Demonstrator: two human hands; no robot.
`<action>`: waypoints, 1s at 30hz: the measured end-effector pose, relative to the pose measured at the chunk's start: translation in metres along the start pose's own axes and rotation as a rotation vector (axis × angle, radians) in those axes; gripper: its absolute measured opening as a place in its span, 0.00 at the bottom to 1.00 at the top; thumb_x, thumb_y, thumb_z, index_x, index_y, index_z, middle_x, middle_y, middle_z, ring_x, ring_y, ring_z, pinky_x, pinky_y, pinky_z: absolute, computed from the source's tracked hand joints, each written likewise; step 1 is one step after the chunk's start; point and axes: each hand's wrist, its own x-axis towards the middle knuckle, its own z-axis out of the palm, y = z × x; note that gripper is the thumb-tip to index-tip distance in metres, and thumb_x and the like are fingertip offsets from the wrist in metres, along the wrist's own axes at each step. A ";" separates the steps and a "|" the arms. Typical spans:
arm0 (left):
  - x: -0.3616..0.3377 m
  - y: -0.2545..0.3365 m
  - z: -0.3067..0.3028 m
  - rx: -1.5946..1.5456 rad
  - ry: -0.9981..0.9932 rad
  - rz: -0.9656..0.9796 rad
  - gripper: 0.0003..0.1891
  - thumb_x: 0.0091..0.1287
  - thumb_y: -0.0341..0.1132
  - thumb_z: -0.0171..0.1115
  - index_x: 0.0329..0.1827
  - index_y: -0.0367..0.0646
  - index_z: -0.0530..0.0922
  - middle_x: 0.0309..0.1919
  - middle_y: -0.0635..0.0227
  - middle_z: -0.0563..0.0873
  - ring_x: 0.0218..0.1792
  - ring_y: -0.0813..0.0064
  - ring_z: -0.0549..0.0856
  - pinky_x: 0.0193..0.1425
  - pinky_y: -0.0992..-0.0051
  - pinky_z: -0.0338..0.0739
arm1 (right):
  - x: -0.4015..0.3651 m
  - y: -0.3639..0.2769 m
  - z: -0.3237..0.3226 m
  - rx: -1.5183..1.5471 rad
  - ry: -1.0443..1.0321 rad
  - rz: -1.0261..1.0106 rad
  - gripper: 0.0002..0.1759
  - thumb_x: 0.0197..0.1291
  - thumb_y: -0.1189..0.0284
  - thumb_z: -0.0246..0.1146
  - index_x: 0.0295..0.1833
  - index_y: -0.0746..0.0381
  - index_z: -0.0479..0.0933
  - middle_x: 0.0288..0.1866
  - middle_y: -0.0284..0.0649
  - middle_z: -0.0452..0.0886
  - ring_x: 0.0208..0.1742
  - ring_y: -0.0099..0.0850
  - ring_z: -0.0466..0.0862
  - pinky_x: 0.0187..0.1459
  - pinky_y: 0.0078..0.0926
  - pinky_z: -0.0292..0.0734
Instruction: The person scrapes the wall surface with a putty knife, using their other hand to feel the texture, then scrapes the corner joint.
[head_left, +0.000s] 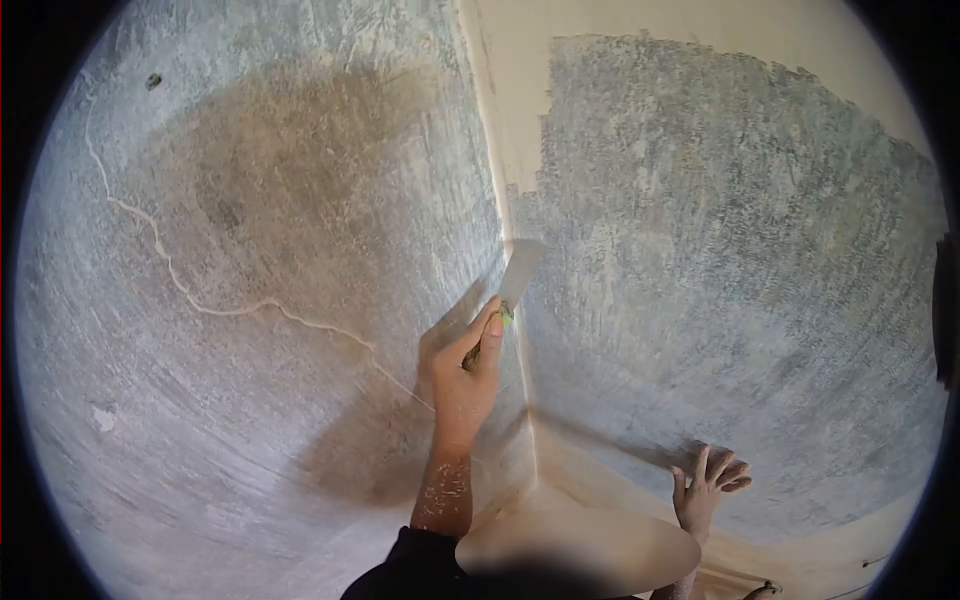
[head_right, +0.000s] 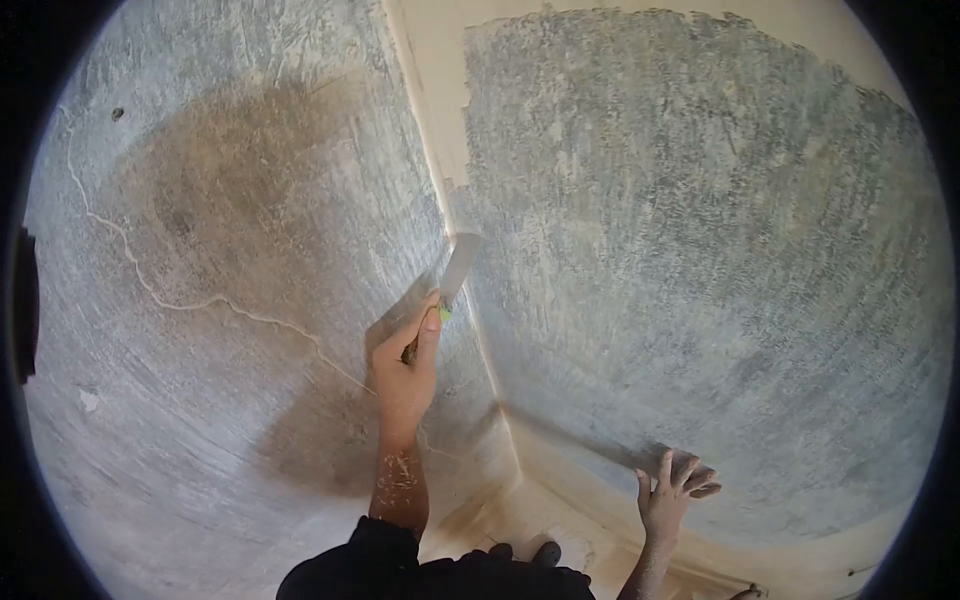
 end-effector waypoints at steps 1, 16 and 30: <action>0.007 0.000 0.005 -0.022 0.029 0.033 0.16 0.75 0.38 0.61 0.60 0.40 0.83 0.51 0.59 0.89 0.51 0.75 0.87 0.54 0.76 0.80 | 0.002 -0.001 -0.001 -0.013 0.025 -0.016 0.40 0.68 0.47 0.60 0.79 0.52 0.58 0.85 0.54 0.28 0.80 0.66 0.20 0.67 0.79 0.15; 0.035 0.029 0.005 -0.096 0.026 0.005 0.18 0.76 0.38 0.58 0.63 0.39 0.80 0.52 0.56 0.88 0.53 0.72 0.85 0.58 0.70 0.78 | 0.003 0.008 -0.005 -0.063 -0.015 -0.036 0.42 0.70 0.46 0.56 0.81 0.55 0.53 0.83 0.61 0.32 0.79 0.66 0.20 0.70 0.73 0.13; 0.078 0.058 0.004 -0.116 0.033 0.093 0.17 0.76 0.34 0.58 0.63 0.38 0.80 0.50 0.53 0.88 0.49 0.72 0.87 0.53 0.72 0.80 | 0.003 0.001 -0.006 -0.063 -0.018 -0.013 0.43 0.70 0.45 0.56 0.81 0.55 0.53 0.83 0.61 0.30 0.80 0.65 0.20 0.70 0.72 0.13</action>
